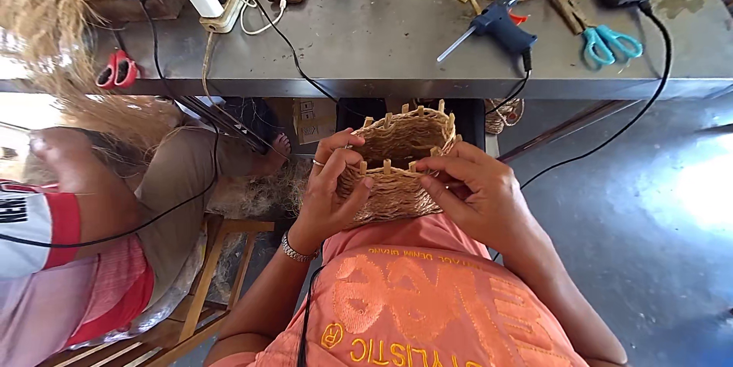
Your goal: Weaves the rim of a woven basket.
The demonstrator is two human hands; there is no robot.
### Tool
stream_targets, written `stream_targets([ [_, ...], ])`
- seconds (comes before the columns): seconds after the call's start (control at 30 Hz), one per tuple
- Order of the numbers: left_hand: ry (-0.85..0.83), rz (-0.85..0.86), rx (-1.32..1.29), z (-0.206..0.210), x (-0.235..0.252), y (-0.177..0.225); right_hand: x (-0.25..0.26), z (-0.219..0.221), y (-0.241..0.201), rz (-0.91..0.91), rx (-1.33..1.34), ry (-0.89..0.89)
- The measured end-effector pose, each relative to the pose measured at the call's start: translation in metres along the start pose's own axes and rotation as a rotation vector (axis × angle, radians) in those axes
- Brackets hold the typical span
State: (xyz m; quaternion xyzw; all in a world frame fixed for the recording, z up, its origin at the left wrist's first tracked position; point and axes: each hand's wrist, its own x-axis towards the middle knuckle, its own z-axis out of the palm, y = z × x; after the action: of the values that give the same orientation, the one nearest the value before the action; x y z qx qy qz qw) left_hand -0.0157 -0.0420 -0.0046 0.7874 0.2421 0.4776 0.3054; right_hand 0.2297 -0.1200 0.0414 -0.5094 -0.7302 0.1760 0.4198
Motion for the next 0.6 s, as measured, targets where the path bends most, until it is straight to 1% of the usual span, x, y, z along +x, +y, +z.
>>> stream_targets([
  [0.1,0.034,0.012,0.014,0.001,-0.006,-0.003,-0.002,0.003,0.000,-0.035,-0.019,0.001],
  [0.2,0.137,0.061,0.074,0.005,-0.015,-0.008,-0.004,0.003,0.000,-0.109,-0.020,-0.002],
  [0.27,0.174,0.027,0.074,0.007,-0.020,-0.010,-0.006,0.003,0.000,-0.131,-0.011,0.007],
  [0.33,0.183,-0.027,0.038,0.009,-0.022,-0.010,-0.007,0.003,0.001,-0.134,-0.009,0.010],
  [0.4,0.190,-0.045,0.029,0.012,-0.021,-0.009,-0.007,0.004,0.003,-0.135,-0.003,0.022],
  [0.6,0.212,-0.049,0.007,0.019,-0.008,-0.022,0.002,0.013,0.013,-0.107,0.001,0.085],
])
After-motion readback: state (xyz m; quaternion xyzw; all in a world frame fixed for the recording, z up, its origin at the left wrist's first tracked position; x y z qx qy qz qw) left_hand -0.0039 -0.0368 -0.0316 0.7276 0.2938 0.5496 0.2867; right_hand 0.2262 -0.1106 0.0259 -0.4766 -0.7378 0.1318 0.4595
